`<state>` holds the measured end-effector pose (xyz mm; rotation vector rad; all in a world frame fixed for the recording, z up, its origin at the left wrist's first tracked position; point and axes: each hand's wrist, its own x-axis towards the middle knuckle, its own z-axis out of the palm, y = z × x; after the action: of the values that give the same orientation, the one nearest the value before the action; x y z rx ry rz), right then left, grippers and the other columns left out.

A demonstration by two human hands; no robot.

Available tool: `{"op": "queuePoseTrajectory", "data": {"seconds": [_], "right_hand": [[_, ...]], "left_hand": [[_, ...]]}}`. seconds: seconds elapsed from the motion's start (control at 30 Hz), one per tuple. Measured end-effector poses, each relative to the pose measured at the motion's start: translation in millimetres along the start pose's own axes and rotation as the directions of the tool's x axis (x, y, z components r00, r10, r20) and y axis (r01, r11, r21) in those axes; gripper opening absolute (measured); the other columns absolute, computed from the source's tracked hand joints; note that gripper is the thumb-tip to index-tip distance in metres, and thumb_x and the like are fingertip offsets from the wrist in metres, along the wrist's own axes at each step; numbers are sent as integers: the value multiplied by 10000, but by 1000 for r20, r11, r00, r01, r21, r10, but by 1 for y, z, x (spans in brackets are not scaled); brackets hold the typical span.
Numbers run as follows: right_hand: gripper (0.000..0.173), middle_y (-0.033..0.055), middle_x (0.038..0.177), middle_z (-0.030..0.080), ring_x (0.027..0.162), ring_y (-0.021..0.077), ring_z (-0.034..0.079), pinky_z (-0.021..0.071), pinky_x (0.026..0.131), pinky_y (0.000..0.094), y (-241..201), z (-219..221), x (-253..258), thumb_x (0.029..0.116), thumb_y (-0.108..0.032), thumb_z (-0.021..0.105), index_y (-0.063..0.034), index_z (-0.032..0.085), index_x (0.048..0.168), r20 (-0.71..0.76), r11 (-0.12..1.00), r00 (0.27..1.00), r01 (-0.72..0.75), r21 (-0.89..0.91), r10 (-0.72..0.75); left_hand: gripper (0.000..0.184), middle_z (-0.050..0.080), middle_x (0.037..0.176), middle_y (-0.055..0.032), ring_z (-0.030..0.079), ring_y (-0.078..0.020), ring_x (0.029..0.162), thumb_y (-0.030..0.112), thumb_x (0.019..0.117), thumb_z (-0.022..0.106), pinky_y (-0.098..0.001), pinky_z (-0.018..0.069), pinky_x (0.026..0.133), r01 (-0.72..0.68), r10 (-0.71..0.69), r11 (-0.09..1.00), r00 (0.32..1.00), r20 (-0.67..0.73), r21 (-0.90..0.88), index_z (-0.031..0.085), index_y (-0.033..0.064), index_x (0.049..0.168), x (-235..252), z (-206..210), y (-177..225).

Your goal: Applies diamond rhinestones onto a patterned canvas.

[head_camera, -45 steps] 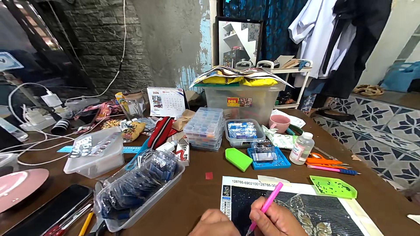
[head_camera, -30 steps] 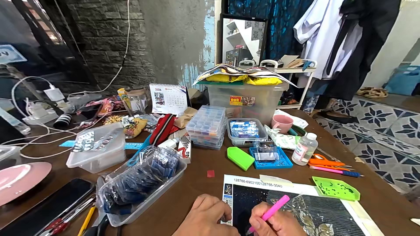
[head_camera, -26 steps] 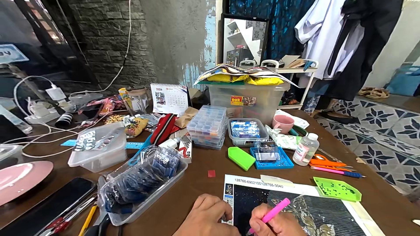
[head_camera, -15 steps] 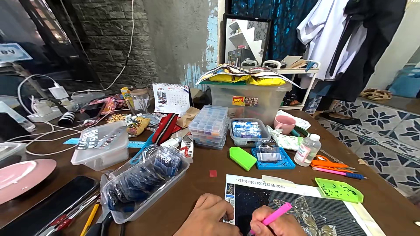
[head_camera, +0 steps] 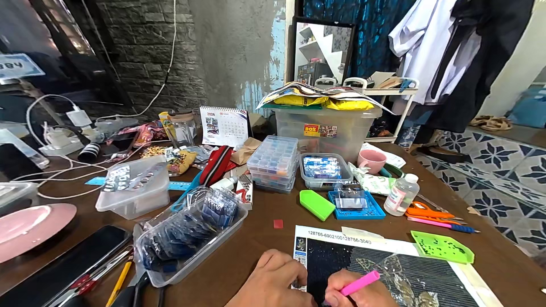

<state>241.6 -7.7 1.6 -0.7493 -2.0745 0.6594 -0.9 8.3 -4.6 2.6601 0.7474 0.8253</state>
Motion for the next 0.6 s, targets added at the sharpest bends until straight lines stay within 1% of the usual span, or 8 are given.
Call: {"op": "queuePoseTrajectory", "data": {"seconds": [0.13,0.17,0.23,0.27,0.33,0.43,0.53,0.6], "right_hand": [[282,190,778,665,719,189,636,520,719,274,-1,0,1,1063,-129,529,78,662,925,16,999,999,39,-31,-38],[283,191,782,667,720,189,637,521,718,273,-1,0,1,1062,-129,531,79,664,926,17,999,999,35,-31,-34],[298,182,762,661,672,153,622,513,656,253,-1,0,-1,1065,-141,531,92,663,935,-14,1000,1000,-22,10,22],[297,154,747,658,648,116,623,519,629,238,-1,0,-1,1068,-151,530,91,655,949,-45,997,997,-66,47,68],[248,57,732,640,625,30,602,512,596,199,-2,-2,-2,1069,-141,520,58,633,974,-105,972,977,-167,162,186],[187,-62,758,629,614,-29,585,510,564,169,-7,-6,0,1074,-108,465,-29,611,989,-154,899,922,-294,325,357],[239,-91,764,629,611,-32,584,509,558,157,-7,-8,1,1092,-110,389,-63,600,990,-142,854,897,-335,397,418],[256,-97,781,636,627,-34,588,510,568,155,-6,-9,0,1102,-134,375,-73,602,1002,-111,855,918,-303,420,380]], "left_hand": [[332,701,1068,-125,609,-294,1067,274,1027,501,-475,378,1026,-8,8,1000,1000,-3,25,808,147,1013,1,1,1],[327,701,1061,-126,611,-294,1059,271,1025,507,-476,380,1021,-9,9,999,1000,-3,34,808,145,1009,1,1,2],[320,702,1057,-124,612,-293,1054,270,1027,509,-478,382,1016,-8,8,999,1000,2,51,809,157,1022,2,0,3],[320,703,1060,-120,613,-291,1059,272,1028,505,-476,384,1015,-9,9,998,1000,3,60,808,170,1034,1,0,3],[325,703,1069,-119,611,-291,1067,274,1031,492,-476,380,1016,-12,12,997,1000,5,74,803,185,1061,1,0,3],[346,698,1092,-119,609,-289,1067,284,1047,458,-476,372,1016,-24,22,994,1000,20,108,788,206,1119,1,1,5],[372,693,1118,-105,608,-288,1101,324,1072,419,-481,371,1040,-35,29,985,999,36,169,773,240,1148,0,2,5],[380,690,1119,-93,609,-281,1106,349,1079,403,-479,371,1046,-47,42,973,999,29,227,769,264,1138,1,2,7]]}}
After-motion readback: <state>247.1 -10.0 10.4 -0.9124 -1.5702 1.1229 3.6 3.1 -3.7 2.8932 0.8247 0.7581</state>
